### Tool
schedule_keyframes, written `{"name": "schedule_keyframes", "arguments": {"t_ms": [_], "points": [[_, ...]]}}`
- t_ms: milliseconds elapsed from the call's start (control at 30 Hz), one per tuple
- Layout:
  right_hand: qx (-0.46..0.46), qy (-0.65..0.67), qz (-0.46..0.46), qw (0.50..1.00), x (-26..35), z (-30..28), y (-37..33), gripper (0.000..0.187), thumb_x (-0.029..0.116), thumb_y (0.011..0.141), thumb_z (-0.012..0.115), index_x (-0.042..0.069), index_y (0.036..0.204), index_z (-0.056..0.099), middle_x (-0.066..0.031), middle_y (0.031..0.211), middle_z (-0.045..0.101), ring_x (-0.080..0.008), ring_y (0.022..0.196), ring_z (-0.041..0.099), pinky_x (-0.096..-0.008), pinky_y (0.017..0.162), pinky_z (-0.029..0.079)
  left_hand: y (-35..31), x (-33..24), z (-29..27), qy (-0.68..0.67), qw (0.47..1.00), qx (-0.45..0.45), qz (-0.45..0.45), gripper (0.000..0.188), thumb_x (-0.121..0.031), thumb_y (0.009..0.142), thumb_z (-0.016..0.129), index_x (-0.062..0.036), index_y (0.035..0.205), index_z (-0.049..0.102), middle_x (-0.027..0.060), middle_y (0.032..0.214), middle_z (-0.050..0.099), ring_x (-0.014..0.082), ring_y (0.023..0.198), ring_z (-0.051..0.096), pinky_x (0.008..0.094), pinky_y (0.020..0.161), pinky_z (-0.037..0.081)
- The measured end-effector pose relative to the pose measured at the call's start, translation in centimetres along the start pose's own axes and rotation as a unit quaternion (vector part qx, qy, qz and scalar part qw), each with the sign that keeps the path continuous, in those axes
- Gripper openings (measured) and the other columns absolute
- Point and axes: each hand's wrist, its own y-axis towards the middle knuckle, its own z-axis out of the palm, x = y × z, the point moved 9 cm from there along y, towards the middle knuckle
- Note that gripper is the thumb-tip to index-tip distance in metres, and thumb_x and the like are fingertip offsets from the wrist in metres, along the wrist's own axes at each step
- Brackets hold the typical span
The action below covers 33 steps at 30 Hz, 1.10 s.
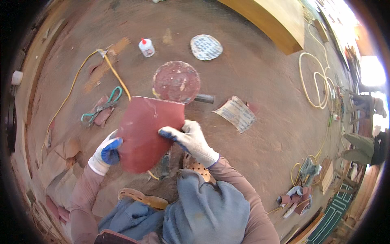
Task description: The person prepares a handheld orbital sander by removing an old sanding pad, applying glue to a new pad, and attaching it to the sander. They then trim the excess sandpaper with scissors and organize the power cord.
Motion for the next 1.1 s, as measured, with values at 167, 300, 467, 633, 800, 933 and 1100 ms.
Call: {"name": "schedule_keyframes", "arguments": {"t_ms": [167, 300, 467, 633, 800, 933, 1100], "points": [[-0.110, 0.004, -0.046, 0.993, 1.1, -2.3, 0.0, 0.035, 0.018, 0.098, 0.075, -0.004, 0.124, 0.068, -0.0038, 0.108, 0.074, -0.0078, 0.095, 0.066, -0.0257, 0.083, 0.056, 2.1, -1.6, 2.2, 0.209, 0.977, -0.029, -0.034, 0.072, -0.021, 0.095, 0.075, 0.0013, 0.154, 0.040, 0.0096, 0.150, 0.053, 0.0176, 0.136, 0.051, 0.0369, 0.116, 0.041], [-0.111, -0.038, -0.057, 0.991, 2.2, -2.1, 0.0, 0.036, 0.012, 0.098, 0.074, -0.002, 0.129, 0.064, -0.0047, 0.113, 0.073, -0.0089, 0.099, 0.066, -0.0269, 0.089, 0.056, 3.3, -2.6, 1.3, 0.280, 0.960, -0.024, 0.015, 0.068, -0.015, 0.098, 0.071, 0.0002, 0.156, 0.037, 0.0092, 0.150, 0.052, 0.0167, 0.135, 0.050, 0.0356, 0.115, 0.040], [-0.109, -0.017, -0.099, 0.989, 4.4, -2.6, 1.0, 0.042, 0.006, 0.098, 0.072, -0.001, 0.137, 0.057, -0.0051, 0.122, 0.069, -0.0092, 0.107, 0.064, -0.0274, 0.093, 0.054, 4.8, -3.4, 2.5, 0.250, 0.963, 0.002, 0.102, 0.084, -0.008, 0.096, 0.071, -0.0028, 0.164, 0.021, 0.0117, 0.155, 0.047, 0.0186, 0.139, 0.048, 0.0364, 0.117, 0.038], [-0.119, -0.151, -0.188, 0.963, 9.2, -6.4, 6.2, 0.042, 0.012, 0.095, 0.075, -0.002, 0.132, 0.060, -0.0090, 0.120, 0.073, -0.0145, 0.107, 0.068, -0.0316, 0.094, 0.055, 10.7, -6.6, 2.8, 0.348, 0.918, -0.112, 0.154, 0.097, -0.014, 0.089, 0.079, -0.0037, 0.164, 0.018, 0.0186, 0.164, 0.035, 0.0248, 0.147, 0.039, 0.0380, 0.118, 0.036], [-0.217, -0.427, -0.057, 0.876, 6.4, -12.3, 12.0, 0.065, 0.054, 0.087, 0.078, 0.000, 0.122, 0.067, -0.0188, 0.108, 0.076, -0.0312, 0.099, 0.073, -0.0400, 0.089, 0.055, 15.8, -7.6, 0.7, 0.538, 0.785, -0.245, 0.185, 0.086, -0.017, 0.088, 0.077, -0.0073, 0.161, 0.031, 0.0247, 0.152, 0.049, 0.0367, 0.140, 0.049, 0.0429, 0.116, 0.040], [-0.195, -0.500, 0.105, 0.837, 5.2, -12.9, 12.0, 0.060, 0.054, 0.086, 0.080, 0.000, 0.111, 0.070, -0.0130, 0.098, 0.076, -0.0242, 0.086, 0.073, -0.0376, 0.080, 0.056, 14.3, -6.8, 0.6, 0.544, 0.755, -0.252, 0.264, 0.086, -0.016, 0.087, 0.077, -0.0111, 0.161, 0.032, 0.0234, 0.143, 0.054, 0.0379, 0.131, 0.056, 0.0462, 0.110, 0.045], [-0.202, -0.254, -0.046, 0.945, 4.8, -13.8, 12.3, 0.049, 0.040, 0.086, 0.085, -0.001, 0.110, 0.071, -0.0046, 0.094, 0.075, -0.0093, 0.083, 0.067, -0.0282, 0.070, 0.054, 15.4, -8.4, 2.8, 0.540, 0.776, -0.203, 0.257, 0.078, -0.010, 0.086, 0.076, -0.0140, 0.156, 0.044, 0.0160, 0.141, 0.055, 0.0307, 0.132, 0.055, 0.0413, 0.109, 0.047]]}}
